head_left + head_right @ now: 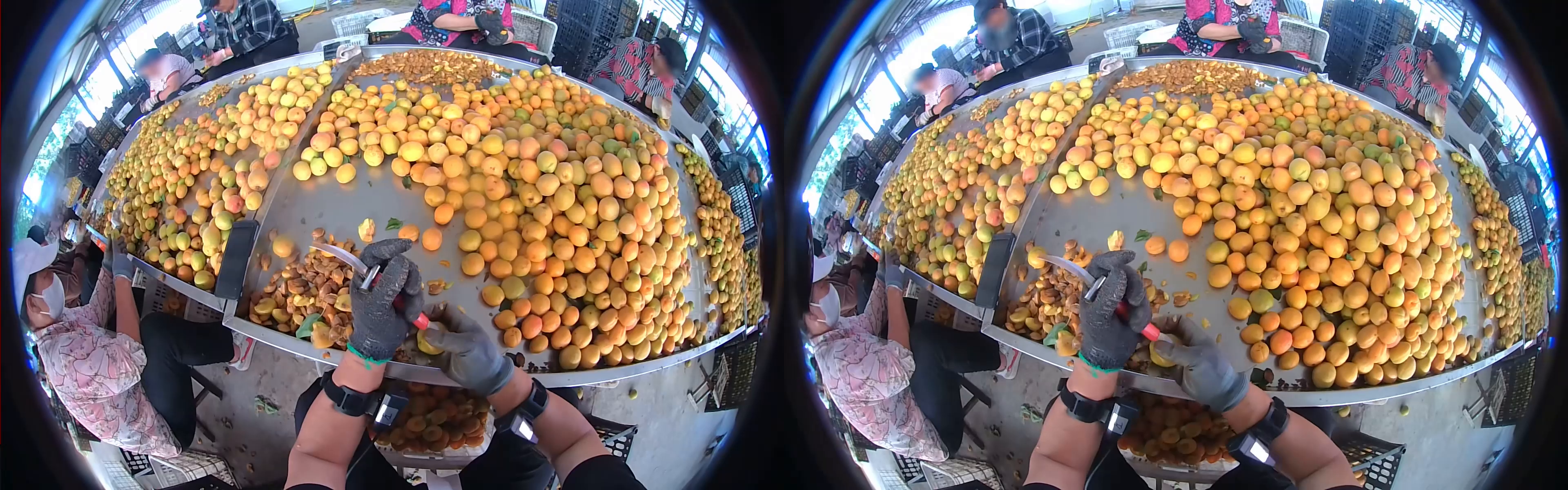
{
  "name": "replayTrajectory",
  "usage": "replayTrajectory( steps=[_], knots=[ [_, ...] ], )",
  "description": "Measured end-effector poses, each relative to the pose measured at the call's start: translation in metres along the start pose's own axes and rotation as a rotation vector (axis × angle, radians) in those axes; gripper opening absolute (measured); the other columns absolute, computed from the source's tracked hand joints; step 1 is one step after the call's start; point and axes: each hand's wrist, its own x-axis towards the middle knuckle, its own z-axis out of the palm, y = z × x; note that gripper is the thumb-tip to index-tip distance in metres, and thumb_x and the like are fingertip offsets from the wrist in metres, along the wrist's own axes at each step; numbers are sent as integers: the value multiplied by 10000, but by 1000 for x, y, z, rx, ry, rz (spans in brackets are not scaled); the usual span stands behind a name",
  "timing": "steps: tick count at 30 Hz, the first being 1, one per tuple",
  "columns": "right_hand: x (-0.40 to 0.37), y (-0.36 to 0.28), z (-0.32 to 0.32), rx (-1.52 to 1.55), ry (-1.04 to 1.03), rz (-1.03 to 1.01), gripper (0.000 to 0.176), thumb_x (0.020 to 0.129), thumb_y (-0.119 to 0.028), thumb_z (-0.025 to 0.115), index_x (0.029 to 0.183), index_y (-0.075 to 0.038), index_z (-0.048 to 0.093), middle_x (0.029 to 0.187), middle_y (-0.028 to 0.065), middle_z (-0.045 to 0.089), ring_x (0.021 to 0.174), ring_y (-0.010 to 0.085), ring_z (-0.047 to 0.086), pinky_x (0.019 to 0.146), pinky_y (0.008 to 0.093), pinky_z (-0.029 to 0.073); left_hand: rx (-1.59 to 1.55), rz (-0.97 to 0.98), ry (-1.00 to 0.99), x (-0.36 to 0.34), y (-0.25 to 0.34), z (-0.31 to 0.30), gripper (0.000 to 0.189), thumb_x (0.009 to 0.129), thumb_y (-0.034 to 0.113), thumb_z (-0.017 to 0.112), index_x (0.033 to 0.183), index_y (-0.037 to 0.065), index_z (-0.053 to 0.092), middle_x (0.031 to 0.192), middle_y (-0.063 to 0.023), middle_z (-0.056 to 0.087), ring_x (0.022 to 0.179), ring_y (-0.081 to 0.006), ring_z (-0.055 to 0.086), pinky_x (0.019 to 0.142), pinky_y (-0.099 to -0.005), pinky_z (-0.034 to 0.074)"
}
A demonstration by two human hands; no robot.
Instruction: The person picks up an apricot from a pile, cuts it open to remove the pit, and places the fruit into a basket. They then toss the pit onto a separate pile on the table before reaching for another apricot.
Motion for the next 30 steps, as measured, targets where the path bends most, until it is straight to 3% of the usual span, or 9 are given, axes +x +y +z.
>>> replayTrajectory(
  steps=[4, 5, 7, 14, 17, 19, 23, 28, 30],
  knots=[
    [6, 1, -16, -403, -17, -211, 455, 873, 27, 519, 1308, -14, 392, 1271, 153, 511, 1134, 248, 555, 938, 409, 504, -160, -43, 82, 8, 1, -10, 180, 921, 176, 591, 1058, 62, 567, 616, -4, 465, 389, -89, 347, 342, -232, 296],
    [7, 2, -16, -402, -16, -215, 455, 873, 27, 519, 1308, -14, 392, 1271, 153, 511, 1134, 248, 555, 938, 409, 504, -190, 1, 37, 9, 4, -17, 183, 928, 201, 588, 1045, 61, 571, 609, -2, 464, 386, -91, 342, 343, -234, 294],
    [7, 0, -2, -34, 40, -281, 453, 857, 48, 530, 1291, -18, 421, 1314, 151, 492, 1142, 246, 544, 963, 418, 487, -192, 87, -31, 11, 12, -25, 208, 941, 256, 579, 1013, 61, 586, 600, -1, 469, 378, -100, 338, 342, -238, 293],
    [2, -3, 1, -233, 3, -232, 450, 856, 69, 533, 1283, -29, 429, 1338, 141, 480, 1147, 249, 559, 959, 410, 488, -199, 143, -65, 7, 20, -27, 205, 943, 260, 577, 969, 58, 595, 597, -21, 490, 377, -102, 364, 341, -241, 293],
    [3, 2, 1, -146, -91, -217, 446, 864, 67, 530, 1289, -22, 428, 1301, 127, 502, 1126, 227, 575, 894, 365, 512, -193, 145, -89, 6, 20, -27, 198, 940, 249, 581, 958, 52, 592, 583, -34, 497, 373, -111, 376, 343, -243, 295],
    [-4, -5, 14, -330, 9, -112, 432, 893, 52, 515, 1306, -28, 418, 1250, 115, 520, 1099, 186, 576, 885, 308, 507, -163, 155, -62, 5, 19, -26, 198, 942, 241, 579, 953, 43, 590, 562, -40, 495, 372, -116, 377, 350, -248, 301],
    [-3, 1, 9, -390, -65, -143, 395, 916, 1, 516, 1300, -35, 433, 1195, 97, 550, 1033, 166, 588, 822, 295, 502, -104, 161, -73, 3, 22, -24, 207, 944, 245, 577, 954, 39, 590, 560, -40, 494, 374, -113, 375, 364, -252, 302],
    [-5, 7, 15, 99, -25, -109, 318, 973, -154, 467, 1270, -40, 453, 1125, 97, 572, 918, 162, 591, 699, 269, 459, -155, 105, -217, 2, 22, -27, 205, 953, 250, 566, 946, 46, 584, 534, -35, 477, 366, -107, 348, 378, -252, 289],
    [-4, 11, 11, 89, -33, -123, 313, 975, -165, 461, 1264, -44, 455, 1103, 95, 575, 914, 169, 591, 701, 272, 459, -159, 95, -212, 3, 21, -26, 199, 954, 248, 563, 949, 50, 581, 534, -35, 477, 364, -105, 342, 378, -253, 288]
  ],
)
